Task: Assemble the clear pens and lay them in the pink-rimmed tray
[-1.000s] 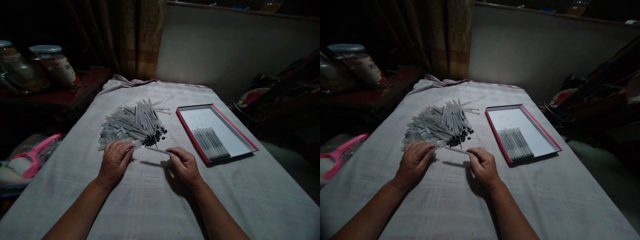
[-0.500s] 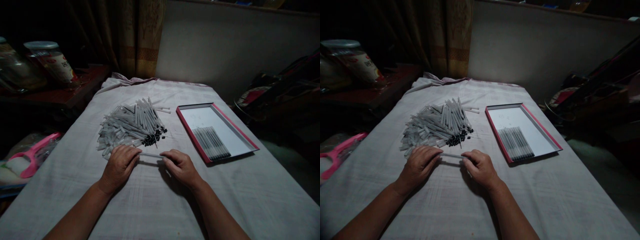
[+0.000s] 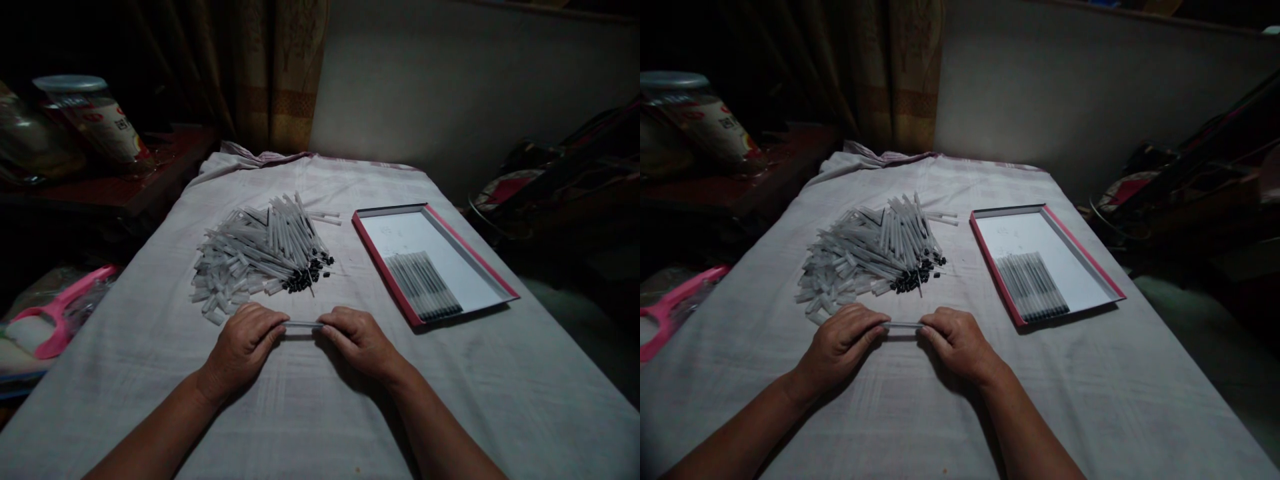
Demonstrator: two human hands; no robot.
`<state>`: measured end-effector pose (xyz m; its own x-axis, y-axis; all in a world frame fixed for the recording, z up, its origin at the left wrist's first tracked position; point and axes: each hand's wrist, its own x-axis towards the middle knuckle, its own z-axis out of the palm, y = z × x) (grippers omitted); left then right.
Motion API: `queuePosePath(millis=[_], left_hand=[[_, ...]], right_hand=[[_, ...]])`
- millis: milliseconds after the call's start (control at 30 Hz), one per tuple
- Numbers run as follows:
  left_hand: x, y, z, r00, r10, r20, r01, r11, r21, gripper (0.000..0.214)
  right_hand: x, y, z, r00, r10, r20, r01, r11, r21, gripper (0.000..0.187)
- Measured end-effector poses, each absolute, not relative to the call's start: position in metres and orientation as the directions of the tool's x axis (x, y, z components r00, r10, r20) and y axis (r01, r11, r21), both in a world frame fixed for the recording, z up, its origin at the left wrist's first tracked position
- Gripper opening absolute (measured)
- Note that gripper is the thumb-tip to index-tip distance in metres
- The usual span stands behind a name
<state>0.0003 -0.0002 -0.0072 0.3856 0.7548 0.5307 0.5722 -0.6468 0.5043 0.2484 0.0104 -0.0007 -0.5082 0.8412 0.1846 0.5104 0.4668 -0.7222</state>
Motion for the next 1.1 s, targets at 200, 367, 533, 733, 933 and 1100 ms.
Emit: queuePosePath(millis=[200,367,533,733,933,1100], left_hand=[[0.000,0.007,-0.012,0.327,0.824,0.463,0.601,-0.559,0.570,0.017],[0.000,0.008,-0.016,0.221,0.888,0.403,0.593,-0.451,0.667,0.038],[0.000,0.008,-0.017,0.216,0.894,0.393,0.621,-0.437,0.651,0.035],[0.002,0.011,-0.018,0.234,0.871,0.433,0.647,-0.472,0.599,0.032],[0.000,0.011,-0.019,0.249,0.869,0.428,0.665,-0.475,0.576,0.033],[0.001,0.012,-0.017,0.265,0.870,0.415,0.667,-0.476,0.573,0.034]], right_hand=[[0.240,0.007,0.005,-0.487,0.856,0.172,0.549,0.454,-0.702,0.023],[0.277,0.019,0.016,-0.173,0.936,0.305,0.582,0.347,-0.735,0.026],[0.388,0.060,0.031,0.463,0.823,0.330,0.716,-0.128,-0.686,0.033],[0.450,0.085,0.030,0.587,0.809,0.029,0.796,-0.571,-0.200,0.037],[0.443,0.077,0.017,0.463,0.883,-0.074,0.874,-0.469,-0.130,0.039],[0.447,0.073,0.019,0.443,0.892,-0.092,0.888,-0.451,-0.091,0.036]])
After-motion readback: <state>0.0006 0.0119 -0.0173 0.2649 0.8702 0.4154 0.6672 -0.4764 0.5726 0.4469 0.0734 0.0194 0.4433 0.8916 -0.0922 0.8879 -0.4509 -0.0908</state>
